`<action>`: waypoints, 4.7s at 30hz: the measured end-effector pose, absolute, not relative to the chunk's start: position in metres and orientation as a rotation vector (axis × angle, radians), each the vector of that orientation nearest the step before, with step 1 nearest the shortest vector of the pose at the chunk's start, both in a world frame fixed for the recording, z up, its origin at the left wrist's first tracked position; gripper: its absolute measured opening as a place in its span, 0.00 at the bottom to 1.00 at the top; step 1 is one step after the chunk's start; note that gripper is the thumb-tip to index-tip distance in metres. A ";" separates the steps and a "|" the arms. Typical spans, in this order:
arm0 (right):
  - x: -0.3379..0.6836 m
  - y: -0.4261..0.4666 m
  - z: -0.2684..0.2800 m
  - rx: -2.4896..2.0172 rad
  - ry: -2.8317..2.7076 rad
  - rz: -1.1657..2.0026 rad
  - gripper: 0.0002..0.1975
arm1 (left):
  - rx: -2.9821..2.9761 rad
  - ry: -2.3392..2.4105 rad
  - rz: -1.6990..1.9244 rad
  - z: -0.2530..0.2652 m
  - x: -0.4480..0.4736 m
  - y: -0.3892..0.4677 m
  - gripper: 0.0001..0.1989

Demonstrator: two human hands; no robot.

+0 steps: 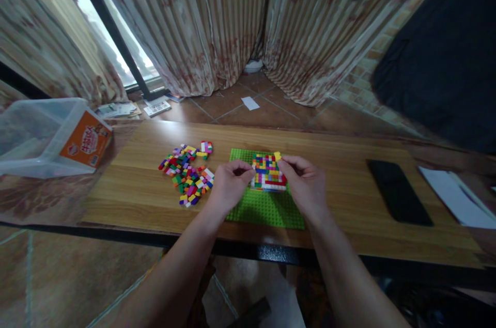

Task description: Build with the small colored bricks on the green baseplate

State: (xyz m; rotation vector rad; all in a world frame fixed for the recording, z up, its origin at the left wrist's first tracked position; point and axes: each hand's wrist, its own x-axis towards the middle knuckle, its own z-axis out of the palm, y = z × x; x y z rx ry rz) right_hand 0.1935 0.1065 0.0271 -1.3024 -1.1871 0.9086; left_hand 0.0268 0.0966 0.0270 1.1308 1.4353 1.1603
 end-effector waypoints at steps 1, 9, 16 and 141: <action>0.194 0.107 0.027 -1.307 -1.194 0.907 0.11 | 1.078 1.411 1.177 0.026 0.028 0.097 0.05; 0.194 0.107 0.023 -1.322 -1.243 0.865 0.11 | 0.862 1.280 1.205 0.024 0.030 0.100 0.12; 0.190 0.105 0.019 -1.338 -1.244 0.880 0.12 | 0.850 1.269 1.159 0.020 0.028 0.104 0.13; 0.201 0.097 0.022 -1.305 -1.681 0.427 0.09 | 2.091 1.813 0.467 0.043 -0.067 0.097 0.08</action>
